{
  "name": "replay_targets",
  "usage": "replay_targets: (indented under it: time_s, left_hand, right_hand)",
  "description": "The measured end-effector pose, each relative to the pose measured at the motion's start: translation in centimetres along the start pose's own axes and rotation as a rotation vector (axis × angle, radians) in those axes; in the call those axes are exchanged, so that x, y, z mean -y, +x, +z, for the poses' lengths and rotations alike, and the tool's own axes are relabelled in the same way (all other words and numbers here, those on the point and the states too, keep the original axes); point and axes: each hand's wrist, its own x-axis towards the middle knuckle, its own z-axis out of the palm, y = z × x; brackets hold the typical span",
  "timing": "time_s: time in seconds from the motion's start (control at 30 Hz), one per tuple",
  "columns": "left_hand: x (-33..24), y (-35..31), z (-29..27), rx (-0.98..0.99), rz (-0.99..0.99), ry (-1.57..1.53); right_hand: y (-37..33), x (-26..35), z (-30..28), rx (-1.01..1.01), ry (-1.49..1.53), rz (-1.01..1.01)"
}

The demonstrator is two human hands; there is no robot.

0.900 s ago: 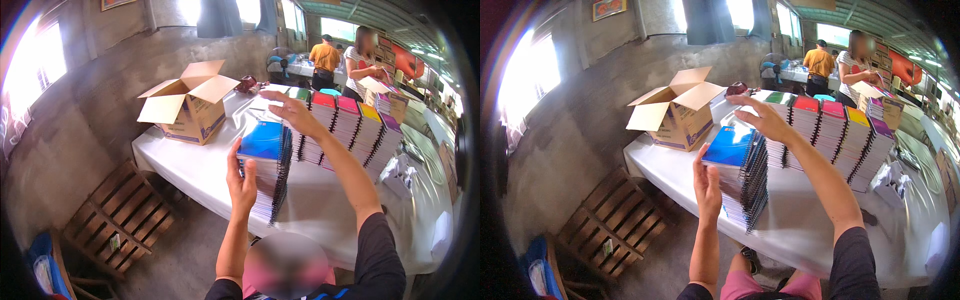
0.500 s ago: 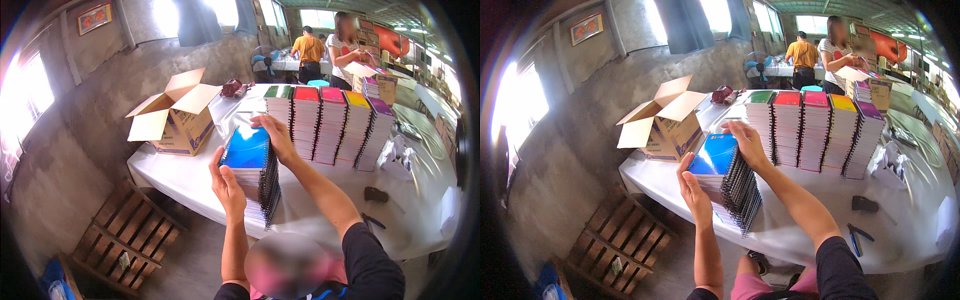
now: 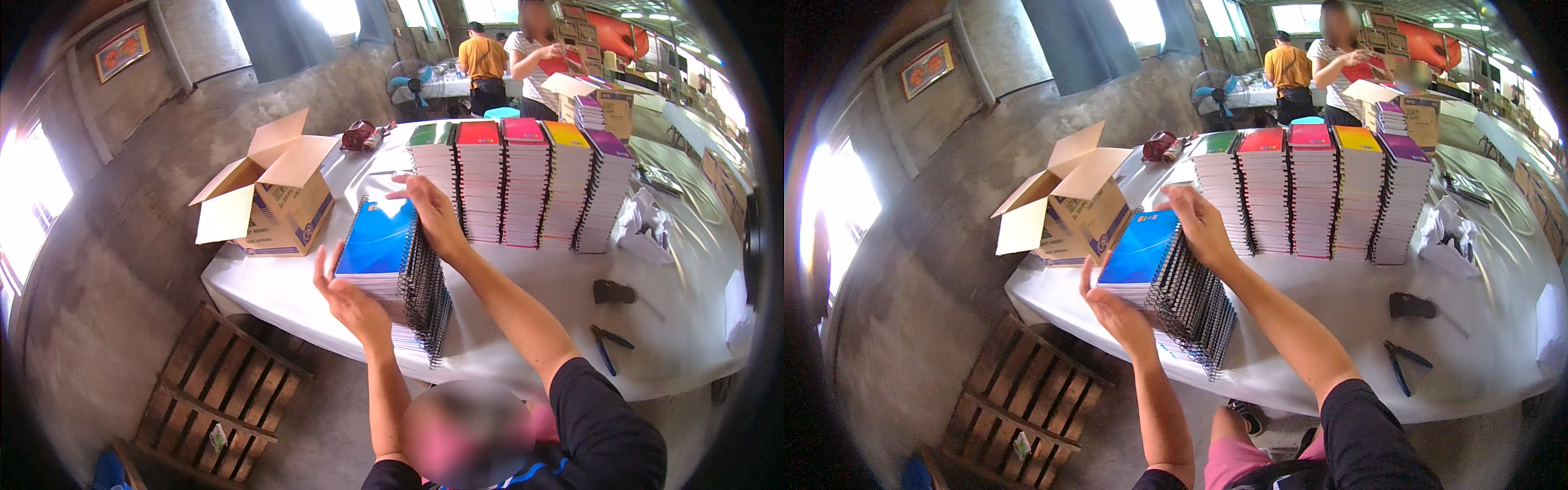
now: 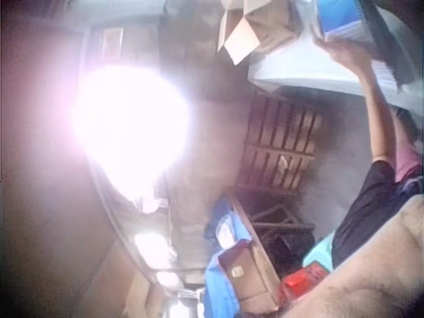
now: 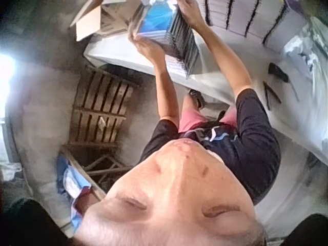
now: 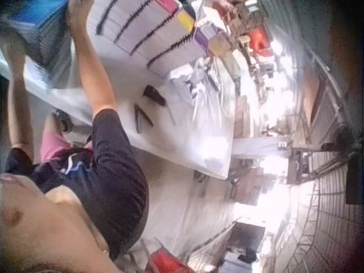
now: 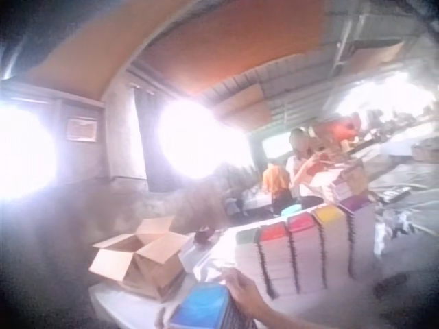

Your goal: The person uses pliers to trim and tuck the ends of the spiral wires on a stack of notebooks.

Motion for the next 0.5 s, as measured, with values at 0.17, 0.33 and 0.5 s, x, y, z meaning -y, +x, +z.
replay_targets:
  time_s: [0.17,0.33,0.5]
  left_hand:
    - [5.6,0.0,-4.3,0.049,-0.444,-0.267]
    - [20.5,-2.1,-8.0,0.326,-1.258,-0.765]
    - [17.6,-3.6,-4.6,0.555,-1.361,-0.455]
  right_hand:
    - [-3.8,-4.5,-5.3,-0.356,-0.080,0.095]
    - [-13.3,-5.7,1.9,-0.460,0.462,0.502]
    - [-15.6,-8.5,0.8,-0.410,-0.009,0.607]
